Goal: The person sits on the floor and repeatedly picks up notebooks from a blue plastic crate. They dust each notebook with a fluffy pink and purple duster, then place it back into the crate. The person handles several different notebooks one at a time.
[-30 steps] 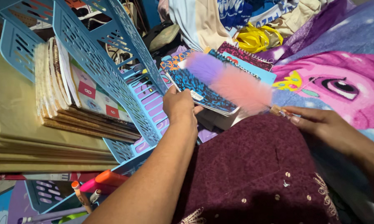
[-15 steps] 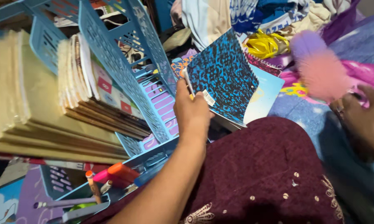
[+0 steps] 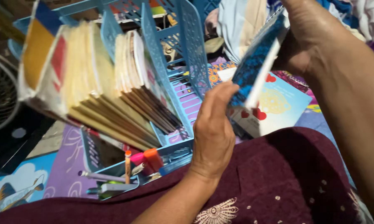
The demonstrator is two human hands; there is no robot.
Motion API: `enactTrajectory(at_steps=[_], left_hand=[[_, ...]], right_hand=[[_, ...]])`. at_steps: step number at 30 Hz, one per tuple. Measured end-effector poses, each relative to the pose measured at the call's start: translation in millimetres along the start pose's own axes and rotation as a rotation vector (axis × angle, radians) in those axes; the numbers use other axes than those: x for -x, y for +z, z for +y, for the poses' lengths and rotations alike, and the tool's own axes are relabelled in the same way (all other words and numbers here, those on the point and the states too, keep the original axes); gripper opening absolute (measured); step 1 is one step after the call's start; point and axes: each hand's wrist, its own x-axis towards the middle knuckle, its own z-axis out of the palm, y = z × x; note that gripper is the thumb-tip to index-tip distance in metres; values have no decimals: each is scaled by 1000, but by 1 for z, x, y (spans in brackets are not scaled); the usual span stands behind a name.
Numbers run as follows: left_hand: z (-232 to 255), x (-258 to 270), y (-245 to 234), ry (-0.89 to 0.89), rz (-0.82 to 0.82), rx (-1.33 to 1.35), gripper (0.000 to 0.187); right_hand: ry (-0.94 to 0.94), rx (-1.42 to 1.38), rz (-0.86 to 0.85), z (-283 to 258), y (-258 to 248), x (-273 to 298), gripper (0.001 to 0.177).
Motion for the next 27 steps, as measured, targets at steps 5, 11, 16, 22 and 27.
enactTrajectory(at_steps=[5, 11, 16, 22, 27], left_hand=[[-7, 11, -33, 77, -69, -113, 58], [-20, 18, -57, -5, -125, -276, 56], [-28, 11, -71, -39, -182, -316, 64], [-32, 12, -86, -102, -208, -329, 62], [-41, 12, -99, -132, -237, -318, 60]], right_hand=[[21, -104, -43, -1, 10, -6, 21], [-54, 15, -226, -5, 34, 15, 27], [-283, 309, -156, -14, 59, 32, 30], [-502, 674, -115, -11, 79, 34, 35], [-410, 766, -19, 3, 91, 21, 35]])
